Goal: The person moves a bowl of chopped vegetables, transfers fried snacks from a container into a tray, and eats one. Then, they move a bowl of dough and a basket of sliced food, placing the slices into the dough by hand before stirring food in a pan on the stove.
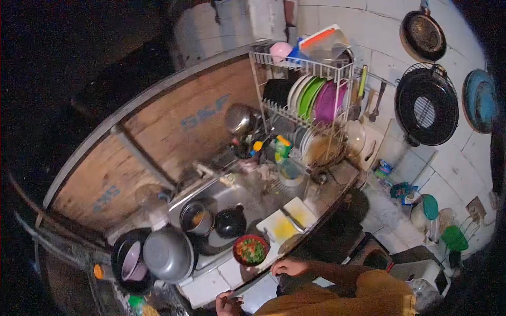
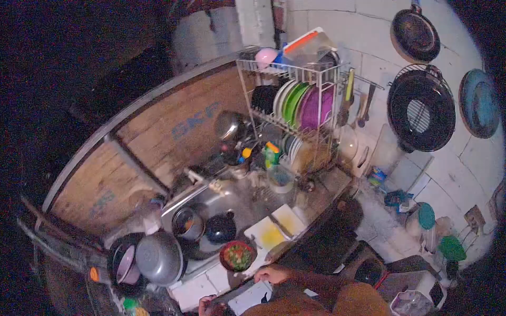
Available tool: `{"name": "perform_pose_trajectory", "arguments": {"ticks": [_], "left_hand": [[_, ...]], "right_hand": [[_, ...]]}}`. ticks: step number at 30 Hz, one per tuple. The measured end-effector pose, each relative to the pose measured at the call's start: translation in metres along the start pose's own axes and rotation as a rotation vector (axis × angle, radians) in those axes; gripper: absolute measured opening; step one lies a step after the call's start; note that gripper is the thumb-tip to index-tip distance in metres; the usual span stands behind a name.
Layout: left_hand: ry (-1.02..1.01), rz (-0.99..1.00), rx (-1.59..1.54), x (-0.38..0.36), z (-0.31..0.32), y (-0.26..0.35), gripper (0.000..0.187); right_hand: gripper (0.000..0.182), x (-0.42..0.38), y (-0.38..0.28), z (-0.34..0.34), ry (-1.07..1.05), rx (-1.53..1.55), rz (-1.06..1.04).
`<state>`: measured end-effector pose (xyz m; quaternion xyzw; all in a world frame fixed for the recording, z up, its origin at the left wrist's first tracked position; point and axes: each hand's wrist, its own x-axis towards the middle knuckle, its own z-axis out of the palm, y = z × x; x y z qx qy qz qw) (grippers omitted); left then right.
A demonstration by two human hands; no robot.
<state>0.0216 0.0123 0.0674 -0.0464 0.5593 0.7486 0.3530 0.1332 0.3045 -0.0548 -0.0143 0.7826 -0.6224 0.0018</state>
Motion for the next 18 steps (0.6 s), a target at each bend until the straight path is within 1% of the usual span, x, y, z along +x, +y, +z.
{"name": "perform_pose_trajectory", "arguments": {"ticks": [1,3,4,5,6,7,8,9,10,11,12,13,14,15,17,18], "left_hand": [[-0.018,-0.006,0.008,0.015,0.023,0.004,0.024],[-0.116,0.068,0.154,0.044,0.067,0.008,0.024],[-0.219,0.077,0.228,0.061,0.09,0.012,0.025],[-0.413,0.098,0.355,0.091,0.099,0.008,0.03],[-0.464,0.233,0.394,0.124,0.121,-0.006,0.016],[-0.536,0.562,0.627,0.134,0.17,0.015,0.017],[-0.508,0.665,0.753,0.164,0.193,0.004,0.018],[-0.561,0.677,0.818,0.187,0.224,0.004,0.019],[-0.613,0.691,0.882,0.209,0.261,0.008,0.02],[-0.629,0.749,0.939,0.227,0.298,0.01,0.021],[-0.646,0.806,0.991,0.241,0.335,0.01,0.023],[-0.635,0.844,1.038,0.253,0.372,0.011,0.023],[-0.621,0.88,1.086,0.264,0.405,0.008,0.023],[-0.644,0.941,1.116,0.283,0.431,0.0,0.025],[-0.651,1.071,1.158,0.324,0.474,-0.021,0.031],[-0.637,1.136,1.172,0.338,0.491,-0.03,0.033]], "right_hand": [[0.015,0.002,-0.004,-0.022,0.02,-0.003,0.004],[0.017,0.006,-0.012,-0.052,0.286,-0.086,0.196],[0.017,0.004,-0.016,-0.066,0.382,-0.02,0.127],[0.017,-0.003,-0.021,-0.079,0.403,-0.014,0.123],[0.02,-0.012,-0.041,-0.098,0.419,0.017,0.211],[0.024,-0.022,-0.049,-0.11,0.436,0.059,0.303],[0.024,-0.033,-0.031,-0.11,0.509,0.115,0.301],[0.024,-0.049,-0.004,-0.101,0.53,0.121,0.303],[0.024,-0.064,0.027,-0.088,0.665,0.447,0.137],[0.025,-0.073,0.043,-0.087,0.789,0.764,-0.044],[0.025,-0.085,0.031,-0.094,0.811,0.762,-0.044],[0.026,-0.098,-0.01,-0.101,0.787,0.557,0.355],[0.026,-0.108,-0.033,-0.105,0.732,0.347,0.747],[0.026,-0.117,-0.031,-0.103,0.747,0.359,0.755],[0.03,-0.141,-0.019,-0.091,0.903,0.268,0.598],[0.03,-0.156,0.002,-0.075,0.913,0.277,0.603]]}}
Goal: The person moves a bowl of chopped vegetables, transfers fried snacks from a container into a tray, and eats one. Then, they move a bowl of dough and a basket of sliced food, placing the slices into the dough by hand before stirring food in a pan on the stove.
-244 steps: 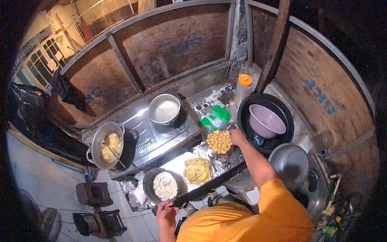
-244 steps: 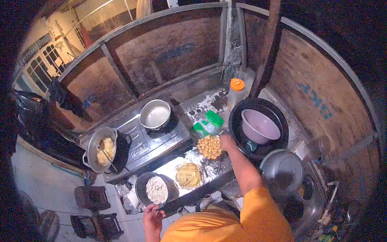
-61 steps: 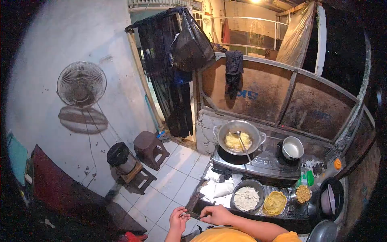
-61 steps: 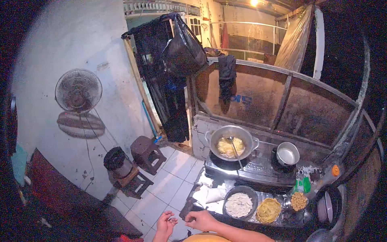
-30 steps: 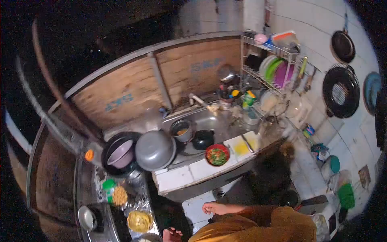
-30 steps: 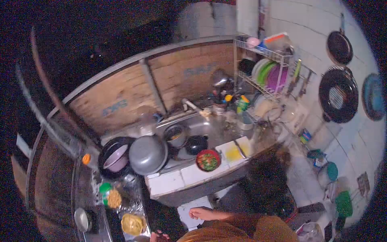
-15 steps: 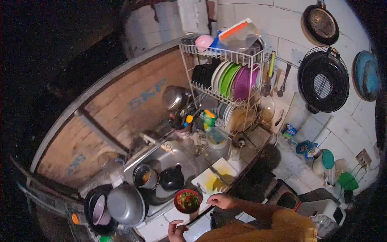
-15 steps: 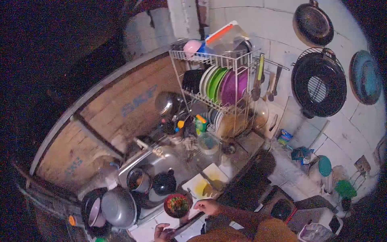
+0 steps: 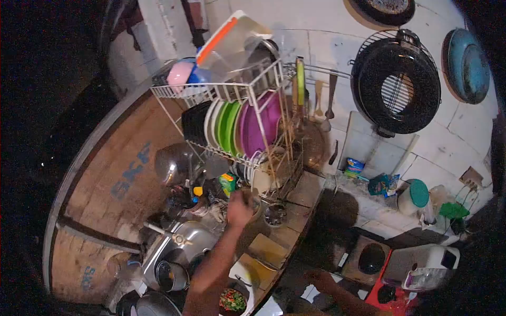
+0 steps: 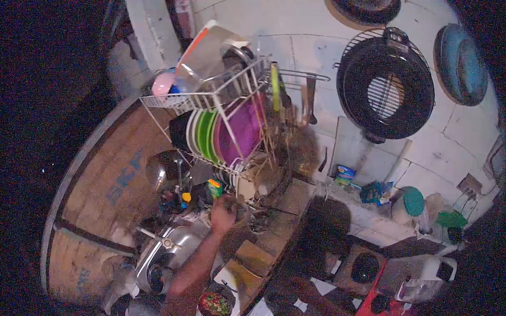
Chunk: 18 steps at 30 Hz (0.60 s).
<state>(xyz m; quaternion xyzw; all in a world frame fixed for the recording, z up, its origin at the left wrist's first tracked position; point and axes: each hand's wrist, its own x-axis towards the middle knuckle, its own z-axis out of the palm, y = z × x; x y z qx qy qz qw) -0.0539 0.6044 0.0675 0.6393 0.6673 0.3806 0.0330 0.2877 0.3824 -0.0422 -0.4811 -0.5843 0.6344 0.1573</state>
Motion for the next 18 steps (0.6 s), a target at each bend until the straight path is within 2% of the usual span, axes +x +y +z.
{"name": "perform_pose_trajectory", "arguments": {"ticks": [2,5,6,7,8,9,11,13,15,17,18], "left_hand": [[-0.032,-0.022,0.036,0.023,0.016,-0.001,0.035],[-0.017,-0.019,0.189,0.042,0.042,-0.014,0.035],[-0.2,-0.118,0.199,0.05,0.043,-0.013,0.035],[-0.38,-0.218,0.209,0.057,0.044,-0.011,0.035],[-0.378,-0.219,0.208,0.059,0.044,-0.009,0.035],[-0.365,-0.194,0.228,0.061,0.043,-0.004,0.035],[-0.348,-0.171,0.253,0.059,0.034,0.007,0.035],[-0.201,0.074,0.229,0.055,0.021,0.018,0.033],[-0.156,0.117,0.229,0.052,0.016,0.022,0.032],[-0.188,0.137,0.269,0.047,0.001,0.036,0.036],[-0.201,0.135,0.288,0.045,-0.003,0.038,0.038]], "right_hand": [[0.029,0.001,0.072,-0.002,0.175,0.135,-0.134],[0.028,-0.003,0.069,-0.008,0.229,0.303,-0.033],[0.028,-0.007,0.066,-0.008,0.232,0.306,-0.034],[0.026,-0.01,0.062,-0.01,0.245,0.217,-0.131],[0.023,-0.014,0.058,-0.011,0.256,0.127,-0.225],[0.023,-0.017,0.047,-0.013,0.255,0.124,-0.227],[0.019,-0.018,0.017,-0.017,0.186,-0.048,-0.043],[0.017,-0.016,-0.01,-0.017,0.166,-0.135,-0.015],[0.014,-0.013,-0.005,-0.013,0.145,-0.223,0.013],[0.015,-0.006,0.032,-0.002,0.198,0.443,-0.099],[0.015,-0.004,0.039,-0.001,0.193,0.441,-0.103]]}}
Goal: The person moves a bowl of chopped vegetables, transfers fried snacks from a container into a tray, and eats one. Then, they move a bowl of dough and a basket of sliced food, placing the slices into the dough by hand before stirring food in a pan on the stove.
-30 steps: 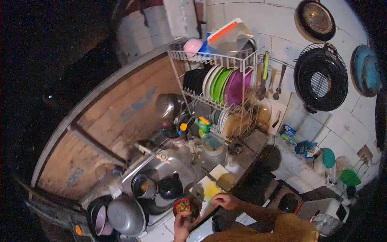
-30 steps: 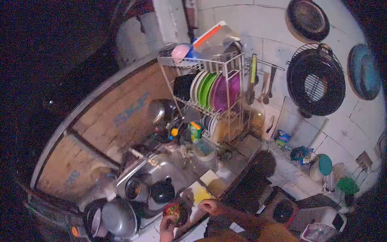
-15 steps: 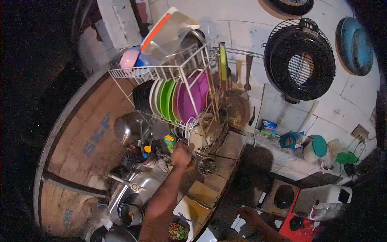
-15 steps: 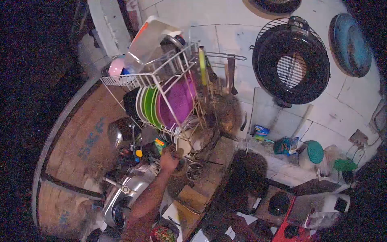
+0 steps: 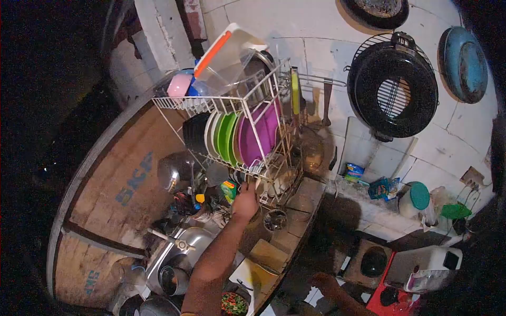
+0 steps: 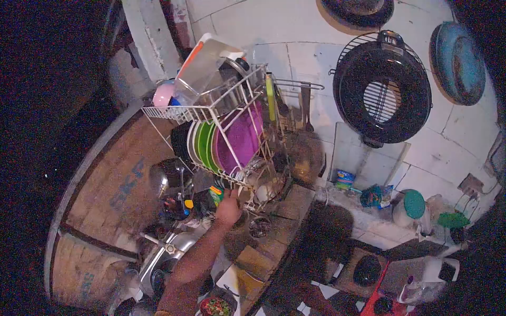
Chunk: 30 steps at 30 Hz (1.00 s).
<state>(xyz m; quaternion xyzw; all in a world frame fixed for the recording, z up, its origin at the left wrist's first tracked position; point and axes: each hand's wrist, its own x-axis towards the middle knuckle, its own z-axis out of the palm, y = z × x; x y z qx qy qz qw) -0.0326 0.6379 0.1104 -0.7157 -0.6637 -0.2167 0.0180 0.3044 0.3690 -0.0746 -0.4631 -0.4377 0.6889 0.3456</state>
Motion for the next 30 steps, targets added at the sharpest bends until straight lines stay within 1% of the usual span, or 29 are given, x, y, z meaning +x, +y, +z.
{"name": "perform_pose_trajectory", "arguments": {"ticks": [1,2,3,4,5,6,7,8,9,11,12,13,14,15,16,17,18,19,20,21,23,24,25,26,27,28,29,30], "left_hand": [[0.006,-0.004,0.003,-0.003,-0.002,0.001,0.038],[-0.031,-0.001,0.021,-0.007,-0.005,0.001,0.039],[-0.061,0.002,0.039,-0.009,-0.007,-0.001,0.039],[-0.021,0.077,0.119,-0.018,-0.004,-0.008,0.038],[-0.012,0.063,0.123,-0.027,-0.015,-0.006,0.038],[-0.085,0.034,0.109,-0.037,-0.033,0.002,0.037],[-0.161,0.0,0.095,-0.048,-0.045,0.005,0.037],[-0.132,-0.024,0.093,-0.062,-0.041,-0.001,0.034],[-0.124,-0.054,0.1,-0.082,-0.044,-0.003,0.034],[-0.036,-0.046,0.133,-0.118,-0.063,-0.008,0.03],[-0.088,-0.095,0.131,-0.135,-0.073,-0.01,0.027],[-0.07,-0.151,0.144,-0.154,-0.085,-0.014,0.027],[-0.008,-0.153,0.101,-0.176,-0.095,-0.018,0.025],[0.056,-0.16,0.066,-0.201,-0.107,-0.022,0.023],[0.063,-0.224,0.003,-0.226,-0.119,-0.028,0.024],[0.087,-0.309,0.026,-0.255,-0.131,-0.029,0.024],[0.179,-0.375,-0.045,-0.285,-0.143,-0.027,0.025],[0.282,-0.45,-0.107,-0.318,-0.157,-0.024,0.025],[0.337,-0.579,-0.209,-0.355,-0.172,-0.017,0.025],[0.52,-0.555,-0.225,-0.397,-0.174,-0.017,0.026],[0.705,-0.753,-0.299,-0.483,-0.195,0.009,0.031],[0.849,-0.84,-0.297,-0.525,-0.19,0.019,0.033],[0.897,-1.199,-0.836,-0.571,-0.182,0.042,0.026],[1.037,-1.23,-0.676,-0.618,-0.166,0.054,0.021],[1.215,-1.431,-0.901,-0.646,-0.175,0.08,0.013],[1.294,-1.555,-0.825,-0.685,-0.167,0.097,0.01],[1.528,-1.57,-0.815,-0.708,-0.174,0.115,0.01],[1.736,-1.546,-0.833,-0.744,-0.159,0.135,0.011]], "right_hand": [[0.016,0.001,0.006,-0.002,-0.019,-0.079,-0.031],[0.017,0.002,0.013,-0.002,-0.039,-0.158,-0.062],[0.017,0.004,-0.011,0.005,-0.048,-0.164,-0.071],[0.018,-0.001,-0.054,0.019,-0.09,-0.346,-0.013],[0.019,-0.003,-0.078,0.028,-0.135,-0.529,0.044],[0.019,-0.001,-0.07,0.027,-0.149,-0.539,0.037],[0.02,0.0,-0.053,0.027,-0.116,-0.45,-0.03],[0.021,0.001,-0.037,0.025,-0.089,-0.36,-0.092],[0.021,0.004,-0.029,0.026,-0.12,-0.371,-0.092],[0.024,0.021,-0.024,0.033,-0.175,-0.598,0.028],[0.024,0.02,-0.036,0.042,-0.228,-0.621,0.024],[0.024,0.019,-0.059,0.054,-0.295,-0.709,-0.027],[0.025,0.019,-0.07,0.066,-0.371,-0.797,-0.079],[0.025,0.021,-0.066,0.077,-0.441,-0.821,-0.084],[0.024,0.026,-0.059,0.087,-0.476,-0.618,-0.212],[0.023,0.029,-0.055,0.098,-0.518,-0.401,-0.315],[0.023,0.037,-0.057,0.109,-0.616,-0.421,-0.303],[0.021,0.046,-0.063,0.124,-0.684,-0.442,-0.37],[0.019,0.049,-0.067,0.145,-0.768,-0.454,-0.429],[0.019,0.041,-0.072,0.167,-0.902,-0.469,-0.391],[0.014,0.021,-0.088,0.216,-0.858,-0.544,-0.284],[0.014,0.014,-0.091,0.243,-0.962,-0.55,-0.275],[0.013,0.006,-0.093,0.266,-1.067,-0.533,-0.12],[0.013,-0.003,-0.09,0.29,-1.15,-0.528,0.042],[0.013,-0.011,-0.081,0.318,-1.208,-0.547,0.047],[0.014,-0.021,-0.066,0.346,-1.342,-0.634,0.021],[0.015,-0.037,-0.049,0.373,-1.471,-0.721,-0.003],[0.016,-0.063,-0.033,0.398,-1.574,-0.659,0.009]]}}
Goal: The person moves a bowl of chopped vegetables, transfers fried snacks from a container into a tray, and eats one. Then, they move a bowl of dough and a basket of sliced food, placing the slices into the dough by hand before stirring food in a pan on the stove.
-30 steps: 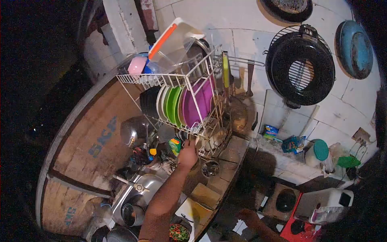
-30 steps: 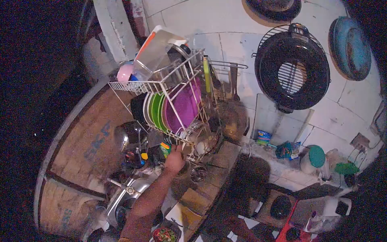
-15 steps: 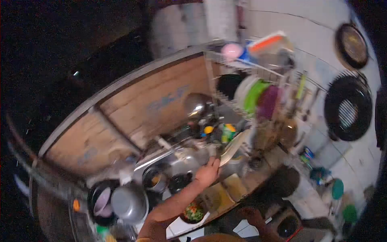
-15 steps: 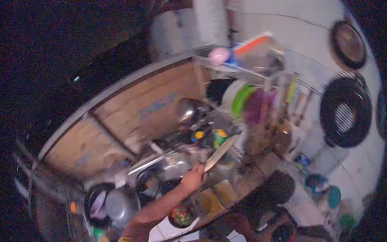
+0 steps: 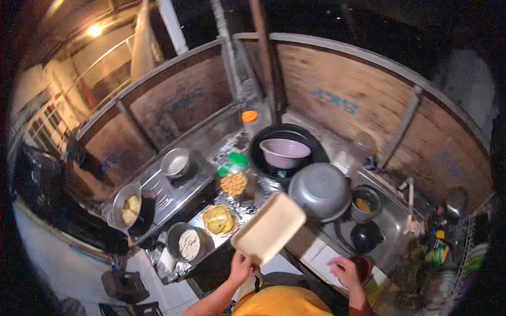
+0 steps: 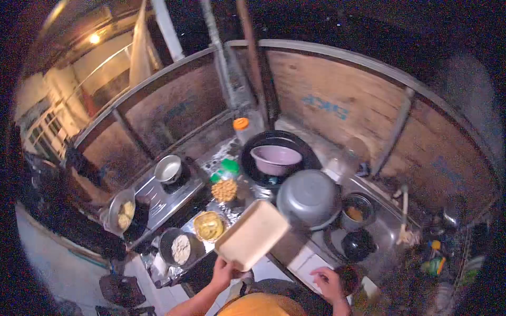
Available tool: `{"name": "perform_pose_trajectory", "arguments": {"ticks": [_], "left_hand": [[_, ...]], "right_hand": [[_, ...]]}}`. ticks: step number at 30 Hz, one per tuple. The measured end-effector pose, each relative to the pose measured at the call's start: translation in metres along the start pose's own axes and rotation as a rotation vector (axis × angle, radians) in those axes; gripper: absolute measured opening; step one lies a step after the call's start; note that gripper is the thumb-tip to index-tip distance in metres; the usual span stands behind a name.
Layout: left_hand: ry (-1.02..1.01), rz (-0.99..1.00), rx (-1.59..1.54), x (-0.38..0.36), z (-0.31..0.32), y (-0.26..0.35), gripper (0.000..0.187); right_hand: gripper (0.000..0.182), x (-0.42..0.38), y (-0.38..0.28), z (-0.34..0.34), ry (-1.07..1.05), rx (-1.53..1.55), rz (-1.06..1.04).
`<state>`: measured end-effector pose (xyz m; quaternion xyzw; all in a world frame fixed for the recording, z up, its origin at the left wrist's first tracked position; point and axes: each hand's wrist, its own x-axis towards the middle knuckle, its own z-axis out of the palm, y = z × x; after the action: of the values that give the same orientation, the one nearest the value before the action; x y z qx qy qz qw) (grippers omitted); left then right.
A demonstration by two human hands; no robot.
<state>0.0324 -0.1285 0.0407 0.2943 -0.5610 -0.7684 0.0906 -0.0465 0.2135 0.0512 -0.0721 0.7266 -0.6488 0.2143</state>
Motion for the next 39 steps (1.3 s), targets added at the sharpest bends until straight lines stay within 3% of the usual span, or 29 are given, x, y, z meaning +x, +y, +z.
{"name": "perform_pose_trajectory", "arguments": {"ticks": [1,3,6,9,12,15,17,19,21,23,24,26,28,33,35,37,38,39], "left_hand": [[0.085,-0.089,-0.019,0.002,-0.027,0.009,0.011],[0.135,-0.091,-0.253,0.009,-0.076,0.004,0.015],[0.258,-0.081,-0.365,0.029,-0.13,-0.003,0.019],[0.364,-0.103,-0.455,0.055,-0.175,-0.014,0.021],[0.365,-0.143,-0.453,0.08,-0.214,-0.018,0.025],[0.444,-0.179,-0.456,0.097,-0.223,0.019,0.025],[0.462,-0.211,-0.464,0.106,-0.244,0.017,0.023],[0.435,-0.19,-0.472,0.116,-0.259,0.02,0.021],[0.409,-0.165,-0.487,0.123,-0.267,0.028,0.022],[0.389,-0.147,-0.496,0.128,-0.274,0.036,0.022],[0.361,-0.128,-0.497,0.128,-0.276,0.038,0.022],[0.365,-0.145,-0.502,0.13,-0.284,0.032,0.023],[0.364,-0.16,-0.506,0.132,-0.289,0.032,0.023],[0.394,-0.085,-0.436,0.147,-0.283,0.04,0.031],[0.364,-0.086,-0.367,0.16,-0.282,0.03,0.036],[0.267,-0.07,-0.328,0.174,-0.277,0.02,0.037],[0.194,-0.195,-0.224,0.186,-0.279,0.016,0.038],[0.184,-0.19,-0.224,0.195,-0.27,0.016,0.038]], "right_hand": [[0.016,0.032,-0.001,0.024,-0.073,0.001,-0.007],[0.018,0.095,-0.001,0.08,-0.174,0.024,0.006],[0.022,0.193,0.015,0.172,-0.344,0.128,0.135],[0.042,0.28,0.035,0.27,-0.364,0.089,0.326],[0.053,0.345,0.06,0.35,-0.222,0.102,0.478],[0.051,0.386,0.087,0.392,-0.09,0.236,0.448],[0.048,0.42,0.113,0.407,-0.087,0.513,0.522],[0.048,0.437,0.118,0.422,0.008,0.459,0.606],[0.052,0.431,0.115,0.43,0.04,0.379,0.567],[0.059,0.439,0.12,0.427,0.044,0.473,0.521],[0.064,0.44,0.12,0.424,-0.008,0.631,0.397],[0.065,0.441,0.121,0.426,0.055,0.597,0.407],[0.065,0.433,0.107,0.424,0.122,0.565,0.412],[0.057,0.41,0.069,0.39,0.016,0.605,0.354],[0.058,0.386,0.021,0.383,0.131,0.466,0.345],[0.06,0.368,-0.012,0.366,0.006,0.314,0.273],[0.061,0.365,-0.025,0.355,-0.032,0.207,0.284],[0.061,0.363,-0.038,0.348,-0.025,0.207,0.275]]}}
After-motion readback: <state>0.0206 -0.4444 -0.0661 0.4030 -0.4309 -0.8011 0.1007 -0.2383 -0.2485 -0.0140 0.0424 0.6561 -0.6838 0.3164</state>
